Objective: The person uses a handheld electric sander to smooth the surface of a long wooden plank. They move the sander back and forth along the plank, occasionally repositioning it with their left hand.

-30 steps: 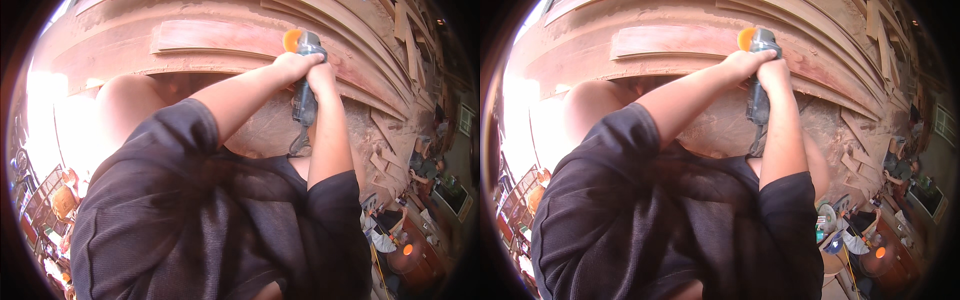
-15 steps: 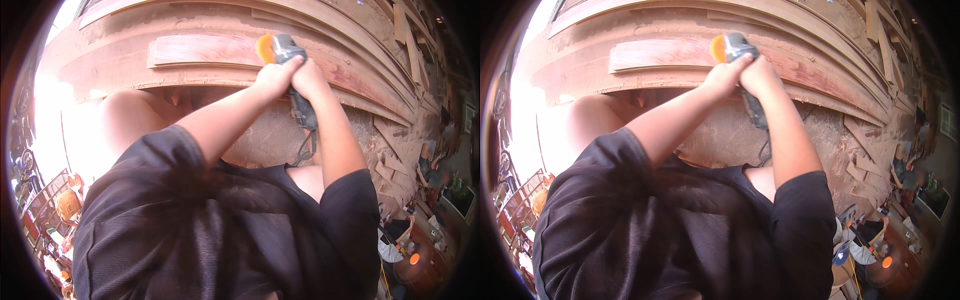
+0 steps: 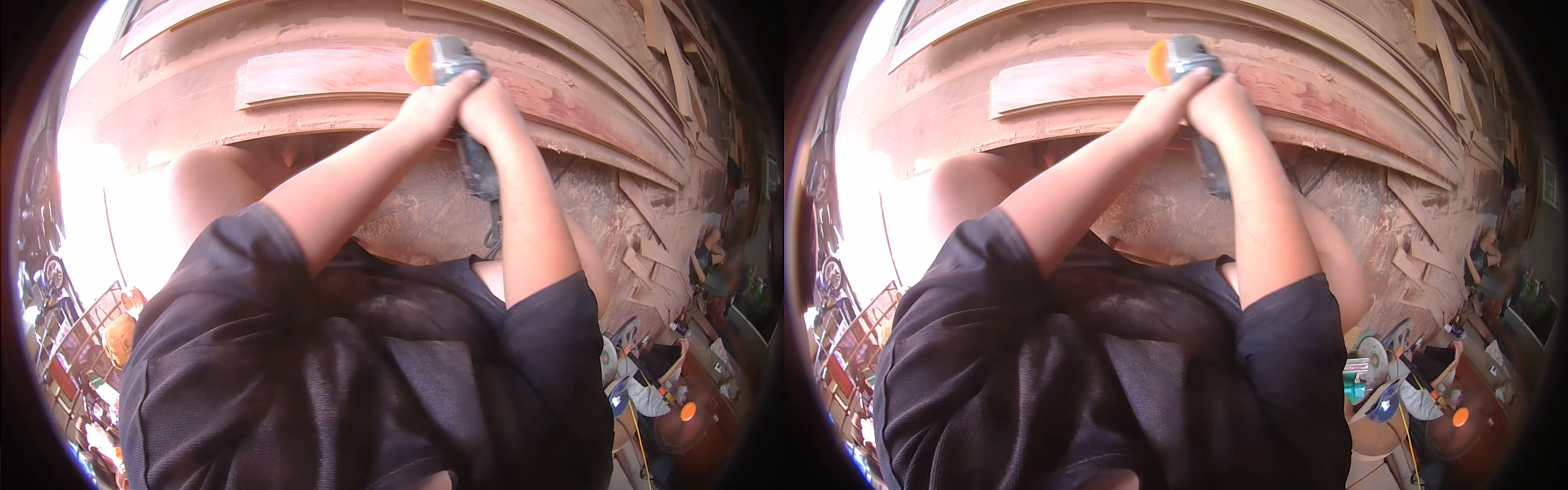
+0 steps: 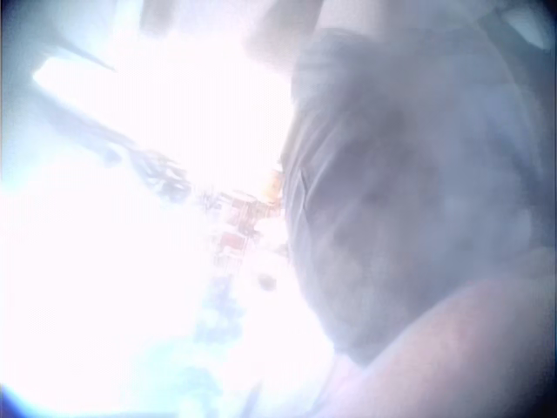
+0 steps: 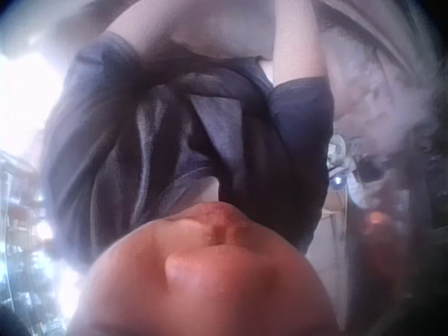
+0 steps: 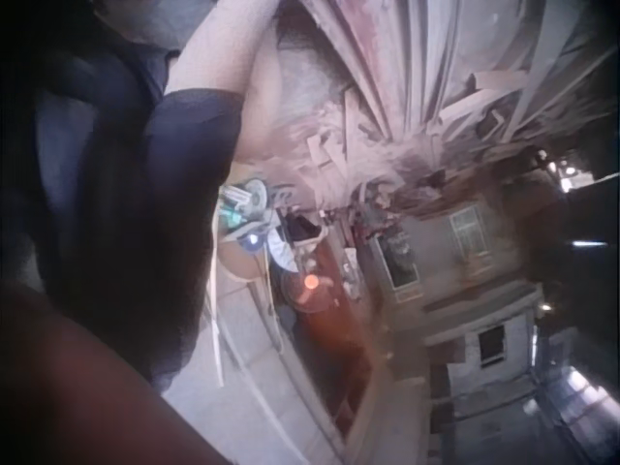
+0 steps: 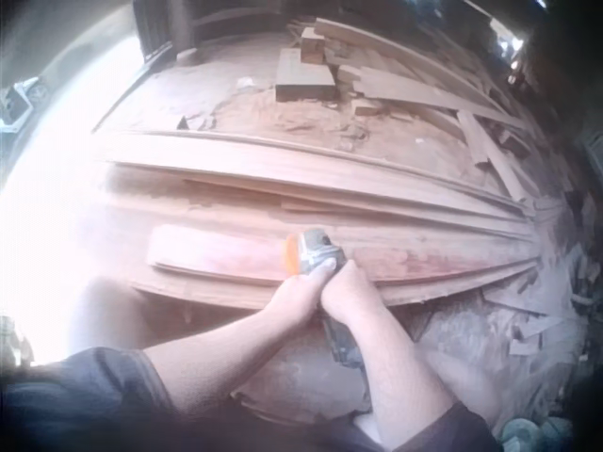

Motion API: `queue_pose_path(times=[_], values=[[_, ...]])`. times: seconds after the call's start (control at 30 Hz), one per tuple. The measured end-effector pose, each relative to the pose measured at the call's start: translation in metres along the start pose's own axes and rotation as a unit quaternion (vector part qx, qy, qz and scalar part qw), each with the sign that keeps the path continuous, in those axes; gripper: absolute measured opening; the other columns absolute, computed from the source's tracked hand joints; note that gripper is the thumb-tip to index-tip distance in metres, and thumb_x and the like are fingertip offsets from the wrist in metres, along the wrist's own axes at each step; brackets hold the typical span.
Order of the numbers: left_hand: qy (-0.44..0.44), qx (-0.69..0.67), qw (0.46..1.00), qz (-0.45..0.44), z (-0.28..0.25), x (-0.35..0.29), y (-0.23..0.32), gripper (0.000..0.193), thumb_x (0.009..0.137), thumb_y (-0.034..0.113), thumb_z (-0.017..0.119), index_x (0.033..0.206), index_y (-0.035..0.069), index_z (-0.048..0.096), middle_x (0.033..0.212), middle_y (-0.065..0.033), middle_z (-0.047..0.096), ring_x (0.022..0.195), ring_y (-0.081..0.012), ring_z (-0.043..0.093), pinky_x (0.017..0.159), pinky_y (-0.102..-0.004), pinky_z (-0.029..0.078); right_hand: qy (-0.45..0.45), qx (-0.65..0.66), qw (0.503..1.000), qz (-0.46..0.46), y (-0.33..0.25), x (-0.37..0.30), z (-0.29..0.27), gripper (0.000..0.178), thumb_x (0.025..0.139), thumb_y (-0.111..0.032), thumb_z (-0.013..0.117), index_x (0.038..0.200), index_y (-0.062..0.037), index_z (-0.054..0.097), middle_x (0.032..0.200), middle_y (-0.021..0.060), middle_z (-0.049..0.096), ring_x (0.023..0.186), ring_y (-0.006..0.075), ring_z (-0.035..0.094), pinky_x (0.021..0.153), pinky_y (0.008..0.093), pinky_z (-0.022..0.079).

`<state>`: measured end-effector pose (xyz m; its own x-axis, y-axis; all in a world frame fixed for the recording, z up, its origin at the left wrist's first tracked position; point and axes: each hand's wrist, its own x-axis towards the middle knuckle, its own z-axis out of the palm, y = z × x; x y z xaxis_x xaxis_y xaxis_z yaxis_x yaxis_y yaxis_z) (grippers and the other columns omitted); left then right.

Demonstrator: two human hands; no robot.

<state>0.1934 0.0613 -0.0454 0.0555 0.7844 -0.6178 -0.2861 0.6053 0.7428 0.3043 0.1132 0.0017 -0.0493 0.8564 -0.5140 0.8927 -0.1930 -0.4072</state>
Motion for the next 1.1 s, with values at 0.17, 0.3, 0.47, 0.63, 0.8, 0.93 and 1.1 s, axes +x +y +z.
queue_pose_path(times=[0.17,0.3,0.47,0.63,0.8,0.93,1.1], values=[[0.092,-0.117,0.988,0.043,-0.036,-0.032,0.001,0.083,0.102,0.065,0.062,0.141,-0.008,0.063,0.134,-0.0212,0.068,0.132,-0.0287,0.058,0.113,-0.0401,0.042,-0.052,-0.084,0.994,-0.054,-0.06,-0.028,0.007,0.058,0.1,-0.035,0.061,0.14,0.0068,0.058,0.131,0.0274,0.073,0.123,0.0366,0.073,0.106,0.0458,0.058],[0.05,-0.039,0.997,0.054,-0.007,-0.017,0.0,0.085,0.101,0.067,0.063,0.138,-0.009,0.064,0.128,-0.0235,0.07,0.111,-0.0296,0.071,0.094,-0.0428,0.058,-0.059,-0.066,0.996,-0.026,-0.02,-0.002,-0.004,0.057,0.099,-0.035,0.061,0.14,0.0051,0.061,0.13,0.0264,0.074,0.123,0.0363,0.073,0.106,0.0464,0.057],[-0.041,-0.039,0.998,-0.018,0.075,0.024,-0.006,0.086,0.096,0.068,0.067,0.126,-0.012,0.07,0.116,-0.0239,0.074,0.106,-0.0308,0.074,0.09,-0.0448,0.062,-0.016,0.032,0.999,0.031,0.064,0.013,-0.048,0.054,0.098,-0.043,0.068,0.128,0.0023,0.073,0.125,0.0275,0.076,0.118,0.0364,0.075,0.099,0.0466,0.057],[-0.103,0.113,0.987,-0.049,0.118,0.041,0.0,0.09,0.094,0.072,0.065,0.13,-0.01,0.07,0.128,-0.029,0.073,0.117,-0.0349,0.073,0.096,-0.0449,0.06,0.059,0.143,0.985,0.078,0.117,0.01,-0.054,0.05,0.098,-0.039,0.069,0.125,0.0031,0.075,0.12,0.0263,0.077,0.115,0.0347,0.076,0.094,0.0451,0.058],[-0.095,0.061,0.992,-0.06,0.082,0.032,0.0,0.091,0.095,0.069,0.067,0.139,-0.01,0.062,0.133,-0.0283,0.069,0.117,-0.0361,0.072,0.098,-0.047,0.06,0.013,0.18,0.979,0.091,0.081,0.001,-0.037,0.054,0.098,-0.043,0.068,0.126,0.0031,0.074,0.123,0.0275,0.076,0.12,0.0361,0.074,0.098,0.0453,0.057],[0.004,0.012,1.0,0.013,0.016,-0.005,-0.002,0.085,0.1,0.067,0.062,0.139,-0.009,0.063,0.128,-0.0219,0.071,0.115,-0.0294,0.07,0.098,-0.0447,0.056,-0.01,0.016,1.0,-0.009,0.023,0.005,-0.001,0.06,0.099,-0.041,0.064,0.135,0.0069,0.066,0.131,0.029,0.072,0.127,0.0402,0.07,0.109,0.0479,0.055],[0.118,-0.068,0.989,0.057,-0.005,-0.013,-0.013,0.081,0.104,0.066,0.057,0.133,-0.009,0.067,0.121,-0.0192,0.073,0.106,-0.0243,0.07,0.09,-0.04,0.056,-0.062,-0.079,0.994,-0.041,-0.03,-0.015,-0.011,0.059,0.1,-0.037,0.06,0.142,0.0048,0.06,0.135,0.0273,0.071,0.128,0.0386,0.07,0.11,0.0475,0.055]])
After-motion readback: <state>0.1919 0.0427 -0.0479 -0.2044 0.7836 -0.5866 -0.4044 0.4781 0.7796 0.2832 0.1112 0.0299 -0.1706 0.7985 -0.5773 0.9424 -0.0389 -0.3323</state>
